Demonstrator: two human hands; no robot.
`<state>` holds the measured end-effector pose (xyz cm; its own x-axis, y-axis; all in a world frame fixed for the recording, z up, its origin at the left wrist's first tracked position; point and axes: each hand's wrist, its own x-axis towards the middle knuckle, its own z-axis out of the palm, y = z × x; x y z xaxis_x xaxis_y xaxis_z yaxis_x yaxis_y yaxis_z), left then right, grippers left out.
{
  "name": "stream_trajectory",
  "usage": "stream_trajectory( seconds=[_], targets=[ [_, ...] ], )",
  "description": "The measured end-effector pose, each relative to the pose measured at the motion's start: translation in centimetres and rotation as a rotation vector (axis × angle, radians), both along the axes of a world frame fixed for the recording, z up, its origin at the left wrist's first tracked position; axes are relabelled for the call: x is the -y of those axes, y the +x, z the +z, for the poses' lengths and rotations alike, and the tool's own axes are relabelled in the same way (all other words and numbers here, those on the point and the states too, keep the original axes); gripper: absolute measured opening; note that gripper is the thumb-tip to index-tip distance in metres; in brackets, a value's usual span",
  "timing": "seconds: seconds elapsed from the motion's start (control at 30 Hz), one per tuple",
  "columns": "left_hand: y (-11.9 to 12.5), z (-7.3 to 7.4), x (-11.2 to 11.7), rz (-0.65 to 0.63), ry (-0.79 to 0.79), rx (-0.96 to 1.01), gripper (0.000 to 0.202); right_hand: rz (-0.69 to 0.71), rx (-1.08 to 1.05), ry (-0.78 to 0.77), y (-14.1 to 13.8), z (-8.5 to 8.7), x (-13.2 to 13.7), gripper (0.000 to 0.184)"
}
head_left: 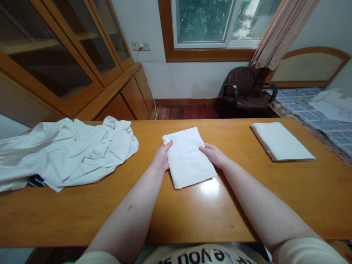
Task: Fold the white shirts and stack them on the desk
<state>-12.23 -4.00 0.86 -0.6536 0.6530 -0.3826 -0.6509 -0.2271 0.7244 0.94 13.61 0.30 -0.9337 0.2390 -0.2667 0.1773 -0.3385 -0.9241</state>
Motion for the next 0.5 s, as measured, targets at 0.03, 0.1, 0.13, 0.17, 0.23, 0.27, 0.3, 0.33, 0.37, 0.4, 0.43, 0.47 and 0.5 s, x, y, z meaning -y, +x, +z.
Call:
stream_trajectory(
  seconds=[0.03, 0.1, 0.13, 0.17, 0.23, 0.27, 0.3, 0.33, 0.37, 0.4, 0.43, 0.47, 0.5],
  targets=[
    [0.0, 0.0, 0.0, 0.003, -0.005, 0.001, 0.060, -0.036, 0.002, 0.023, -0.1, -0.2, 0.0, 0.034],
    [0.1, 0.1, 0.0, 0.002, -0.008, 0.003, 0.060, -0.071, -0.001, 0.051, -0.2, -0.5, 0.1, 0.033],
    [0.1, 0.2, 0.0, -0.002, -0.006, 0.005, 0.060, -0.066, -0.012, 0.052, -0.2, -0.6, 0.1, 0.034],
    [0.2, 0.3, -0.1, -0.006, 0.000, 0.005, 0.060, -0.047, -0.027, 0.049, -0.2, -0.6, 0.1, 0.035],
    [0.4, 0.5, -0.1, -0.009, 0.011, 0.006, 0.059, 0.000, -0.050, 0.042, 0.0, -0.5, 0.2, 0.039],
    [0.5, 0.6, -0.1, -0.009, 0.015, 0.007, 0.059, 0.017, -0.055, 0.042, 0.0, -0.4, 0.3, 0.041],
    [0.5, 0.6, -0.1, -0.009, 0.018, 0.009, 0.060, 0.026, -0.055, 0.044, 0.0, -0.3, 0.3, 0.043],
    [0.6, 0.7, -0.1, -0.008, 0.018, 0.014, 0.060, 0.023, -0.053, 0.044, 0.1, -0.2, 0.4, 0.044],
    [0.7, 0.7, -0.1, -0.008, 0.018, 0.022, 0.060, 0.011, -0.052, 0.043, 0.1, -0.2, 0.4, 0.045],
    [0.7, 0.8, -0.1, -0.010, 0.017, 0.031, 0.060, -0.007, -0.054, 0.040, 0.0, -0.2, 0.4, 0.044],
    [0.8, 0.8, -0.2, -0.017, 0.017, 0.042, 0.059, -0.028, -0.058, 0.035, 0.0, -0.3, 0.4, 0.043],
    [0.9, 0.8, -0.2, -0.031, 0.019, 0.054, 0.059, -0.053, -0.065, 0.030, -0.1, -0.3, 0.3, 0.042],
    [1.1, 0.8, -0.3, -0.051, 0.021, 0.064, 0.058, -0.080, -0.076, 0.028, -0.1, -0.4, 0.3, 0.041]
  ],
)
